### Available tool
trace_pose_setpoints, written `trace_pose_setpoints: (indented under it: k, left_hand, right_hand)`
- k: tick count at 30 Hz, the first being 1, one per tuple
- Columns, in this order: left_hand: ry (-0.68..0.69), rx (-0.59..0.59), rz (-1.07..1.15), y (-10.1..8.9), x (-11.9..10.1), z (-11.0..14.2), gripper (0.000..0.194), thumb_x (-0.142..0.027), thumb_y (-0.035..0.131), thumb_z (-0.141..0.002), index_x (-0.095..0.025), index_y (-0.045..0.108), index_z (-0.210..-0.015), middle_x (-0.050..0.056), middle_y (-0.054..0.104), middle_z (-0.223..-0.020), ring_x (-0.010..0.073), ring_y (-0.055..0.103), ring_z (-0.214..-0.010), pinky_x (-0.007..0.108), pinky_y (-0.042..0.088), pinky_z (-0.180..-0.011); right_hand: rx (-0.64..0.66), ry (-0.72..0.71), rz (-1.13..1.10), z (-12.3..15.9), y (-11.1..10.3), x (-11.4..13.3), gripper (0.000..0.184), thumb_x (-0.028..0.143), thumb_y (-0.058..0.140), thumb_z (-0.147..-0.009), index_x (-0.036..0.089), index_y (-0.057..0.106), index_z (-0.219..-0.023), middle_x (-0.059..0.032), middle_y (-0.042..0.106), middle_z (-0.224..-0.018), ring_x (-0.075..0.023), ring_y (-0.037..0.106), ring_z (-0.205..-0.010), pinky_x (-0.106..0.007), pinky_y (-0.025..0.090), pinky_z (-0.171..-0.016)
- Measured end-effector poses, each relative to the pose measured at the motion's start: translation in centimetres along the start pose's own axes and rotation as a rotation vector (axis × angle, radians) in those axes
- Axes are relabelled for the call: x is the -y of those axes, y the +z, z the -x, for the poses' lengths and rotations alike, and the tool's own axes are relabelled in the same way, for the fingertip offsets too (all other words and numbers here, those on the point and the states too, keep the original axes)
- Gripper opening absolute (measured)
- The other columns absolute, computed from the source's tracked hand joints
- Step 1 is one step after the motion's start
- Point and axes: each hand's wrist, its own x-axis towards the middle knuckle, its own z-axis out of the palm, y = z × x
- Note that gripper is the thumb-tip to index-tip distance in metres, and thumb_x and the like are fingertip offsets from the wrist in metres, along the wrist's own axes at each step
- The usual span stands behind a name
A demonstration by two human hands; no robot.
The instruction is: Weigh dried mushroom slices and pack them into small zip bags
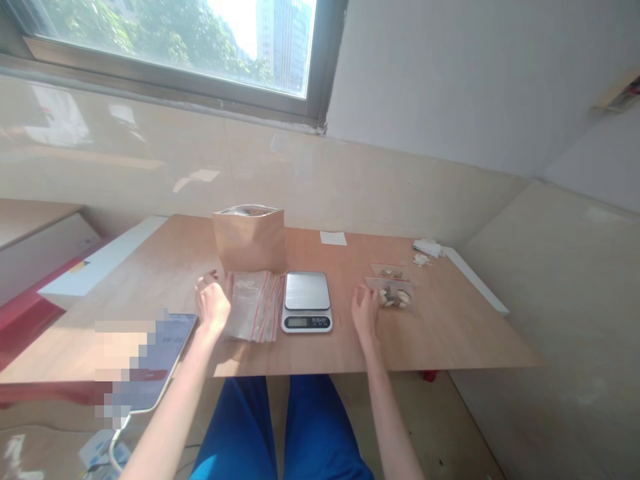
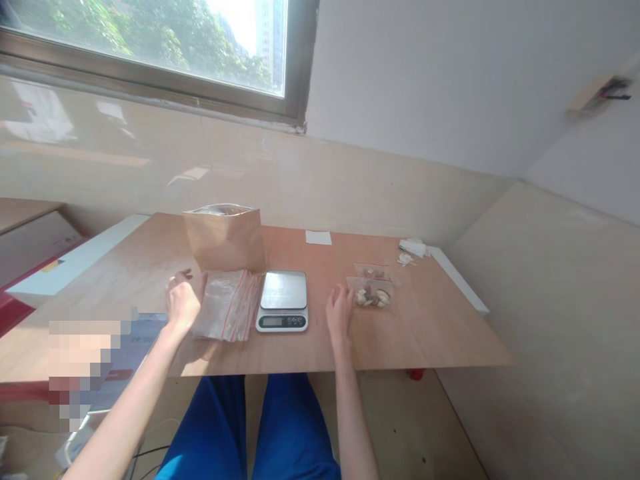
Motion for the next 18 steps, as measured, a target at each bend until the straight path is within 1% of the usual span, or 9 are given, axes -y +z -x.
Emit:
trace_pose_setpoints:
  k: [2, 3, 6, 9, 11, 13, 15, 17, 18]
  left_hand:
    - [0.055, -0.089, -0.032, 0.6, -0.4, 1.1, 0.059, -0.04, 0.037, -0.086, 0.0, 0.04, -0.128, 0.03, 0.042, -0.129, 0.0394, 0.042, -0.12, 0.053, 0.034, -0.095]
    - [0.106, -0.087, -0.048, 1.1, -0.5, 1.9, 0.056, -0.038, 0.036, -0.086, -0.002, 0.04, -0.129, 0.028, 0.04, -0.132, 0.0377, 0.04, -0.123, 0.051, 0.032, -0.098]
    - [0.295, 0.086, -0.096, 3.2, -0.5, 4.2, 0.049, -0.03, 0.036, -0.085, -0.009, 0.046, -0.128, 0.02, 0.043, -0.136, 0.0311, 0.038, -0.128, 0.044, 0.03, -0.104]
    - [0.317, 0.181, -0.117, 5.5, 0.2, 5.4, 0.049, -0.029, 0.038, -0.084, -0.008, 0.05, -0.127, 0.018, 0.043, -0.138, 0.0321, 0.031, -0.132, 0.045, 0.024, -0.108]
    - [0.281, 0.217, -0.091, 6.5, 0.7, 5.5, 0.051, -0.029, 0.039, -0.083, -0.005, 0.049, -0.128, 0.018, 0.039, -0.141, 0.0332, 0.026, -0.134, 0.047, 0.019, -0.109]
    - [0.256, 0.249, -0.047, 6.7, 0.9, 5.2, 0.051, -0.03, 0.038, -0.084, -0.006, 0.049, -0.127, 0.018, 0.038, -0.141, 0.0333, 0.025, -0.135, 0.049, 0.019, -0.109]
    - [0.243, 0.251, -0.021, 6.0, 0.4, 5.0, 0.048, -0.03, 0.034, -0.086, -0.008, 0.051, -0.125, 0.017, 0.042, -0.139, 0.0325, 0.027, -0.134, 0.05, 0.02, -0.108]
    - [0.264, 0.242, 0.045, 4.4, -1.0, 5.5, 0.046, -0.031, 0.031, -0.088, -0.011, 0.052, -0.124, 0.016, 0.045, -0.137, 0.0291, 0.029, -0.134, 0.048, 0.019, -0.109]
    - [0.283, 0.246, 0.095, 3.4, -2.0, 6.0, 0.045, -0.033, 0.03, -0.088, -0.014, 0.051, -0.124, 0.014, 0.046, -0.136, 0.0258, 0.03, -0.134, 0.045, 0.02, -0.109]
  right_hand:
    - [-0.048, -0.033, 0.161, -0.5, -0.7, -3.3, 0.038, 0.03, 0.043, -0.082, 0.005, 0.056, -0.108, -0.0261, 0.048, -0.116, -0.035, 0.041, -0.115, -0.051, 0.031, -0.094]
    - [-0.061, -0.036, 0.213, -0.6, -0.9, -4.6, 0.042, 0.029, 0.045, -0.079, 0.004, 0.054, -0.112, -0.0269, 0.044, -0.122, -0.0366, 0.037, -0.118, -0.052, 0.029, -0.095]
    - [-0.076, -0.043, 0.262, -0.3, -1.0, -7.5, 0.04, 0.025, 0.045, -0.077, 0.006, 0.054, -0.111, -0.0249, 0.044, -0.122, -0.0356, 0.036, -0.118, -0.051, 0.031, -0.094]
    - [-0.058, -0.066, 0.252, -0.3, -1.4, -8.7, 0.031, 0.021, 0.042, -0.076, 0.009, 0.059, -0.099, -0.0216, 0.054, -0.108, -0.0314, 0.045, -0.107, -0.047, 0.035, -0.091]
    - [-0.025, -0.049, 0.235, -0.4, -2.4, -8.5, 0.028, 0.022, 0.043, -0.075, 0.009, 0.06, -0.093, -0.0195, 0.059, -0.098, -0.0293, 0.05, -0.097, -0.046, 0.038, -0.086]
    - [-0.011, -0.003, 0.188, -0.4, -3.8, -7.6, 0.028, 0.026, 0.045, -0.074, 0.01, 0.061, -0.091, -0.0173, 0.062, -0.089, -0.0277, 0.054, -0.086, -0.044, 0.04, -0.081]
    - [-0.04, 0.055, 0.095, -0.2, -5.7, -5.8, 0.03, 0.032, 0.045, -0.074, 0.011, 0.061, -0.088, -0.0152, 0.064, -0.081, -0.0265, 0.056, -0.077, -0.043, 0.042, -0.076]
    - [-0.067, 0.118, -0.069, 0.5, -7.4, -3.4, 0.032, 0.04, 0.046, -0.075, 0.013, 0.06, -0.083, -0.0126, 0.064, -0.074, -0.025, 0.057, -0.071, -0.04, 0.043, -0.072]
    - [-0.041, 0.151, -0.198, 0.9, -8.2, -1.9, 0.032, 0.042, 0.045, -0.077, 0.014, 0.06, -0.083, -0.0111, 0.064, -0.075, -0.0239, 0.058, -0.07, -0.037, 0.044, -0.07]
